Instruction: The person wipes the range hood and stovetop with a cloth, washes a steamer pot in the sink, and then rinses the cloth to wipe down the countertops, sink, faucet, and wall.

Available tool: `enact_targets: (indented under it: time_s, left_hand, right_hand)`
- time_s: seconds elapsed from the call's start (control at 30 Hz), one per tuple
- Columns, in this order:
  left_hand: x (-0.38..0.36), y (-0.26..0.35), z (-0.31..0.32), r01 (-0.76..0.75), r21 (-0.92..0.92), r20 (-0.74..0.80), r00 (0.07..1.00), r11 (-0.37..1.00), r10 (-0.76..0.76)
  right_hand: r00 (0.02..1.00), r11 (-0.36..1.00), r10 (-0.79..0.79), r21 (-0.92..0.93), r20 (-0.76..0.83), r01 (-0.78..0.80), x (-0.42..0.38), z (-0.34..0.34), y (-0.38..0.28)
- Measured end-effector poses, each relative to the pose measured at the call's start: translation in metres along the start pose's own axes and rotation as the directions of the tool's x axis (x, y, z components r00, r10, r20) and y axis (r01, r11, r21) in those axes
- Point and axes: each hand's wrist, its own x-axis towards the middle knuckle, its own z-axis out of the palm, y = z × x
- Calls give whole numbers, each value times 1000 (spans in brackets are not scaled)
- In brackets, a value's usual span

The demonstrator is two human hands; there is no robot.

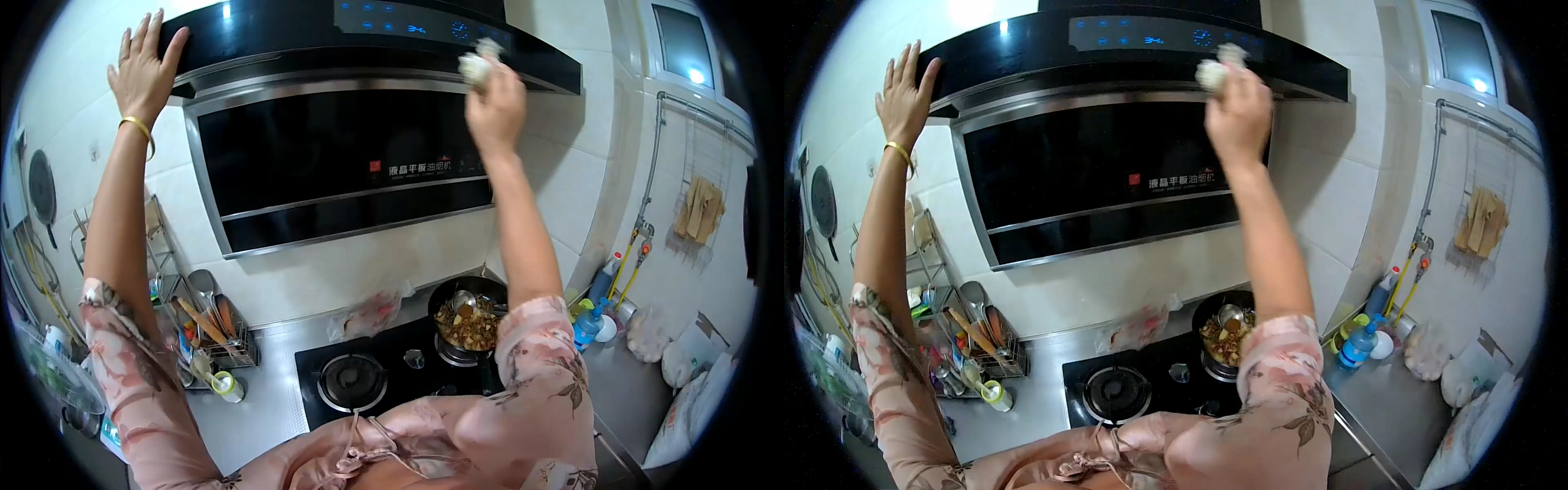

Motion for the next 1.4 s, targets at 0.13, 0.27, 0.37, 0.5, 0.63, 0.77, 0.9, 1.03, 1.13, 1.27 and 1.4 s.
enact_targets:
  time_s: [0.13, 0.27, 0.37, 0.5, 0.63, 0.77, 0.9, 1.03, 1.13, 1.27, 1.4]
  left_hand:
    - [1, -1, -4, 6, 26, 12, 1000, 1000, -7]
    - [-1, -4, -2, 12, 35, 41, 999, 999, -13]
    - [0, -7, -1, 18, 45, 61, 998, 999, -21]
    - [0, -6, -3, 30, 20, 85, 996, 999, -32]
    - [1, -10, -2, 13, 53, 80, 997, 998, -17]
    - [-1, -11, -1, 7, 62, 72, 997, 998, -12]
    - [3, -16, 4, -18, -3, 51, 999, 1000, 18]
    - [1, -13, 0, 12, 53, 79, 997, 999, -16]
    - [1, -17, -3, -27, -7, 59, 998, 1000, 27]
    - [5, -28, 6, -95, 87, 21, 995, 992, 94]
    - [4, -37, 17, -134, 134, -31, 990, 982, 139]
  right_hand:
    - [931, 941, 295, -237, 215, -243, 4, -32, 53]
    - [883, 951, 252, -272, 396, -149, 21, -32, 50]
    - [765, 939, 325, -289, 556, -188, 28, -19, 45]
    - [761, 909, 295, 76, 578, -410, 34, -7, 75]
    - [849, 851, 468, 133, 245, -507, 23, -20, 102]
    - [846, 860, 481, 62, 230, -506, 17, -19, 123]
    - [780, 782, 623, 52, -55, -621, 31, 2, 187]
    - [688, 687, 725, -33, -26, -726, 51, 48, 235]
    - [755, 763, 647, -98, 109, -639, 64, 57, 215]
    - [932, 939, 273, 145, 239, -312, 77, 41, 154]
    - [843, 708, 328, 480, 426, -518, 73, 47, 210]
